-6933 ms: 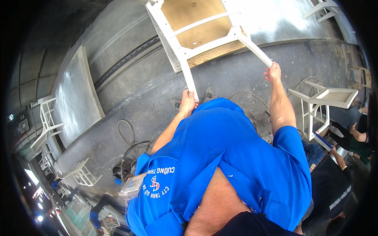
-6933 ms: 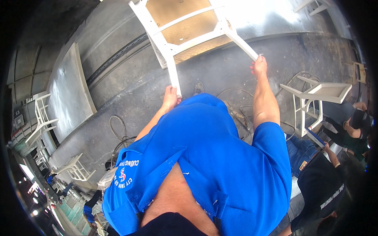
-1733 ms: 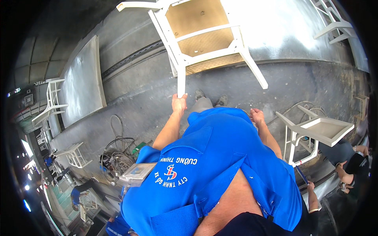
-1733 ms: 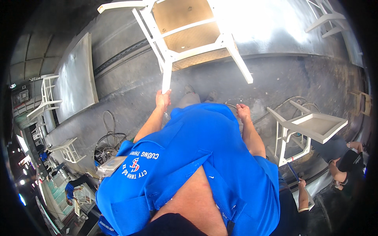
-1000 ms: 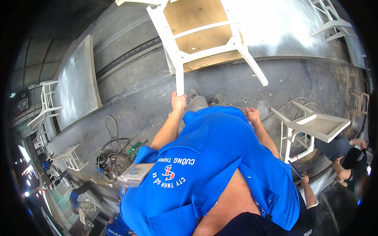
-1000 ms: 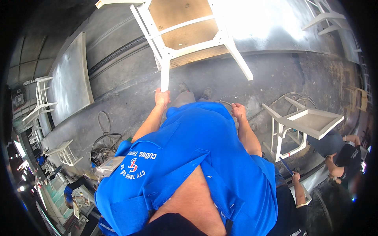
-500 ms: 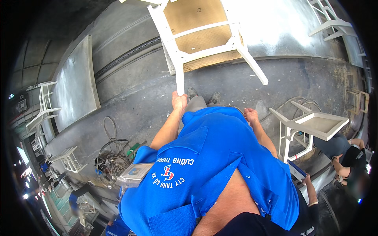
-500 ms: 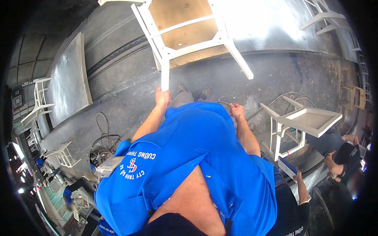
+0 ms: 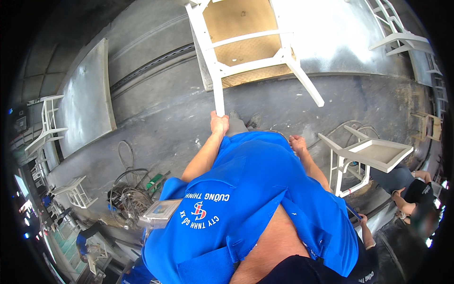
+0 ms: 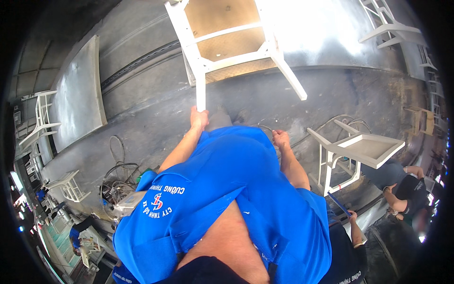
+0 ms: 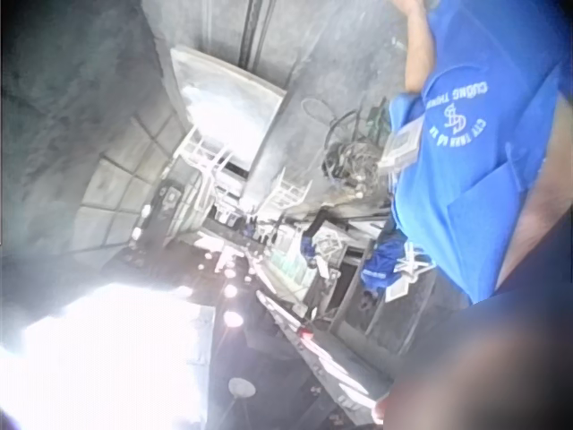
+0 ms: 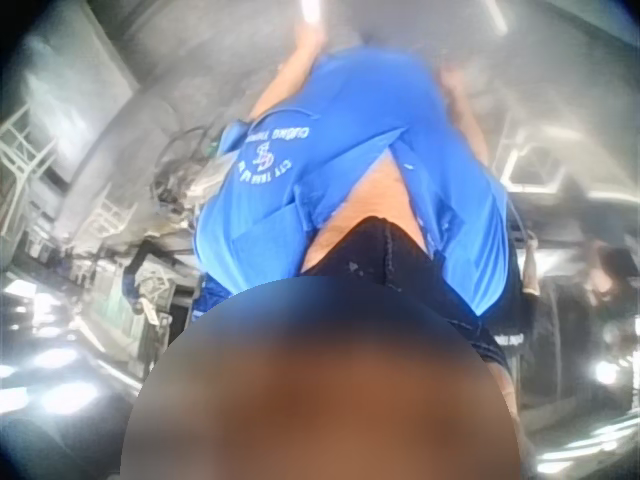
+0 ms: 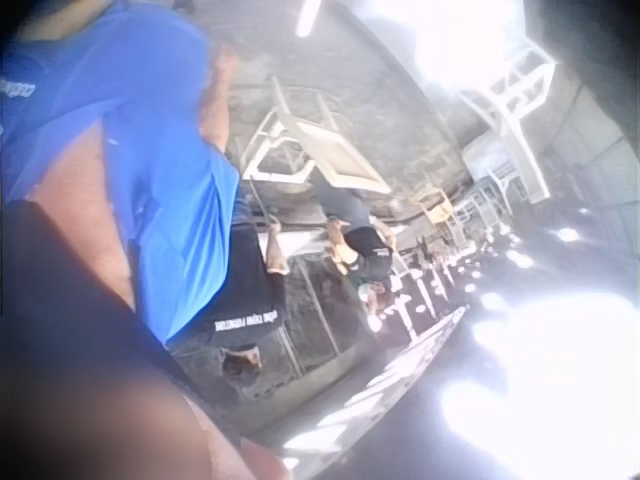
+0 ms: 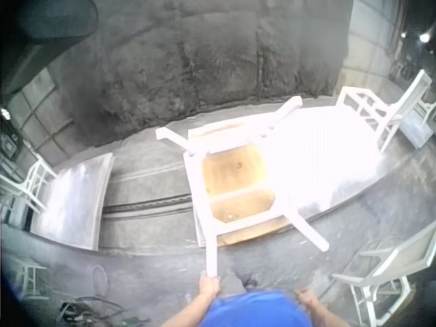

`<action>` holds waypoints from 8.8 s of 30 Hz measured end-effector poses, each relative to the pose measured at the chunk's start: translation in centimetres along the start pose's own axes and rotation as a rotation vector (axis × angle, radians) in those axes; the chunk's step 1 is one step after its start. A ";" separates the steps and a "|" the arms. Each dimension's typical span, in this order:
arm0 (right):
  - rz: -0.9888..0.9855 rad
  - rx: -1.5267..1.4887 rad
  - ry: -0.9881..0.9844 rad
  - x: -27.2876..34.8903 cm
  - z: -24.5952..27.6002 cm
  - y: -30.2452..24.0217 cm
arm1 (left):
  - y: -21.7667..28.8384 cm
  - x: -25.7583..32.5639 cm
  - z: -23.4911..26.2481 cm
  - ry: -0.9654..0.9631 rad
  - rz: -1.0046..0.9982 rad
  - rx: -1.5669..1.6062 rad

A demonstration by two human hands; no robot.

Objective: The person spray paints white plastic chairs using a handheld spray gun. They pick up each chair, rotate it to coat all sides, and place it back on the floor. The process is repeated for several chairs in a workshop setting.

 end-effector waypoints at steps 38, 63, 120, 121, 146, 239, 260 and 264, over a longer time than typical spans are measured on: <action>0.581 0.581 -0.281 11.7 10.0 -72.9 | 0.8 4.2 -2.5 0.175 -0.032 -0.169; 0.654 0.202 -0.101 22.1 20.4 -39.0 | 40.6 -18.8 23.0 -0.007 -0.364 0.202; -0.082 0.507 -0.014 -2.0 19.8 8.7 | 19.5 -8.6 -23.8 0.010 -0.119 -0.196; -0.053 0.506 -0.040 -1.3 21.2 7.5 | 13.7 -8.6 -23.3 -0.050 0.031 -0.197; 0.243 0.469 -0.345 -1.7 10.6 -12.0 | -4.9 -12.6 -13.1 -0.071 0.408 1.755; 0.265 1.797 -1.153 56.5 -147.7 0.4 | -80.8 1.4 49.5 0.508 1.219 1.130; 0.479 2.767 -1.881 80.8 -136.7 29.4 | -92.7 6.0 63.0 1.354 1.818 1.531; 0.486 2.954 -1.783 83.2 -132.8 32.7 | -95.1 6.3 64.6 1.275 1.889 1.589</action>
Point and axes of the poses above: each hand's wrist, its own x-axis away from the middle knuckle, its own z-axis out of the back of the hand, y = z × x, the point moved 3 cm from there along -x, towards the middle knuckle, and after that the axes turned 6 degrees about -x, right-handed, at the moved point
